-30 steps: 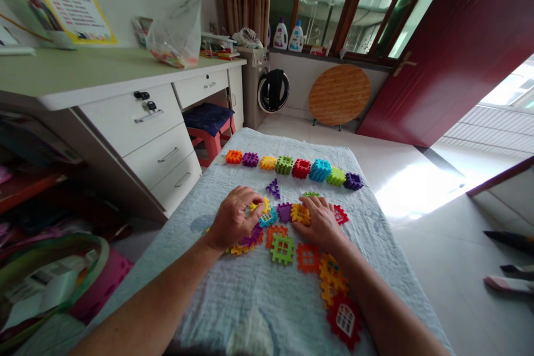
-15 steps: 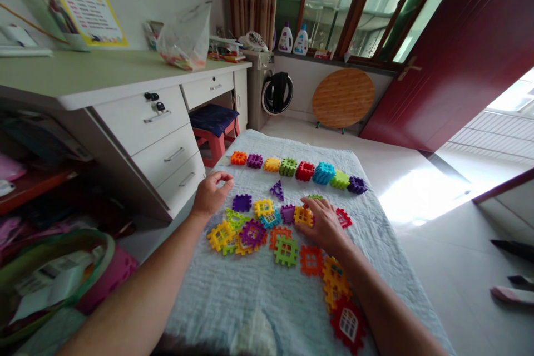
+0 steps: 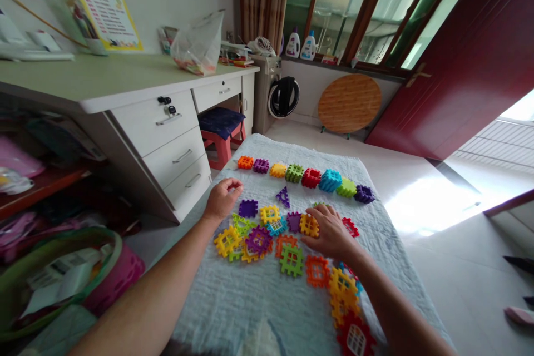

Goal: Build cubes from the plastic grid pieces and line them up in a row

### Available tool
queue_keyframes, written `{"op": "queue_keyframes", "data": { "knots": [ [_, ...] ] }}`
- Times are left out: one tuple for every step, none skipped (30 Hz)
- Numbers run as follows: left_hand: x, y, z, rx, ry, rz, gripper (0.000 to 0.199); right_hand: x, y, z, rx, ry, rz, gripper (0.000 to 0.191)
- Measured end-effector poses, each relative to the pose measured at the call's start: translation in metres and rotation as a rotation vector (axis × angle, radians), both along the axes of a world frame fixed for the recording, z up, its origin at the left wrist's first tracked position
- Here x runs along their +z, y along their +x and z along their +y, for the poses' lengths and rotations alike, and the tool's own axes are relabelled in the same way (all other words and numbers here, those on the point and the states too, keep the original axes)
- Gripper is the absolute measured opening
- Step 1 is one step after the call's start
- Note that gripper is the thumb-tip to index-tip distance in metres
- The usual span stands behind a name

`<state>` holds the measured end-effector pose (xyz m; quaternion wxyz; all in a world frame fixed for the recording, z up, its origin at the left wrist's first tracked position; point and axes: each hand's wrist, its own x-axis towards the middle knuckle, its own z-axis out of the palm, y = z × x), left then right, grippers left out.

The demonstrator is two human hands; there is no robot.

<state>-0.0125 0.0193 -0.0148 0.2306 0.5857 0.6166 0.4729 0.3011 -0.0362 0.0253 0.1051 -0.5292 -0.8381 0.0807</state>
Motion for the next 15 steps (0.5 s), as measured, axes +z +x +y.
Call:
{"op": "queue_keyframes", "data": {
  "knots": [
    [-0.001,0.0,0.0,-0.001,0.0,0.007,0.022,0.0,-0.001,0.001,0.0,-0.008,-0.014,0.045],
    [-0.001,0.0,0.0,-0.001,0.001,0.014,0.022,0.0,-0.002,0.002,-0.005,-0.015,-0.024,0.039],
    [-0.001,0.0,0.001,0.0,0.003,0.019,0.021,-0.001,-0.003,0.002,-0.013,-0.018,-0.031,0.033],
    [-0.001,0.0,0.001,0.001,0.006,0.024,0.021,-0.001,-0.003,0.002,-0.019,-0.019,-0.034,0.03],
    [-0.001,0.0,0.001,0.001,0.011,0.03,0.021,-0.001,-0.004,0.003,-0.022,-0.017,-0.035,0.028],
    [0.0,0.0,0.001,0.0,0.016,0.036,0.021,0.0,-0.005,0.003,-0.021,-0.01,-0.034,0.028],
    [0.0,0.001,0.0,-0.002,0.022,0.044,0.02,0.003,-0.006,0.004,-0.017,0.0,-0.031,0.028],
    [0.0,0.001,0.0,-0.007,0.029,0.052,0.02,0.007,-0.007,0.007,-0.011,0.015,-0.028,0.029],
    [0.001,0.001,0.0,-0.011,0.035,0.06,0.019,0.013,-0.009,0.01,-0.006,0.035,-0.024,0.03],
    [0.001,0.002,0.0,-0.013,0.038,0.067,0.019,0.02,-0.012,0.016,-0.003,0.061,-0.02,0.031],
    [0.001,0.002,0.0,-0.015,0.037,0.071,0.019,0.028,-0.016,0.023,-0.002,0.09,-0.019,0.033],
    [0.001,0.002,-0.001,-0.014,0.035,0.072,0.019,0.036,-0.021,0.032,-0.006,0.126,-0.017,0.036],
    [0.001,0.003,-0.001,-0.012,0.029,0.072,0.019,0.043,-0.028,0.043,-0.007,0.163,-0.016,0.039],
    [0.001,0.003,-0.001,-0.008,0.024,0.073,0.019,0.049,-0.035,0.055,-0.013,0.195,-0.016,0.04],
    [0.001,0.003,-0.001,-0.004,0.019,0.075,0.019,0.054,-0.043,0.069,-0.016,0.218,-0.019,0.04]
  ]
}}
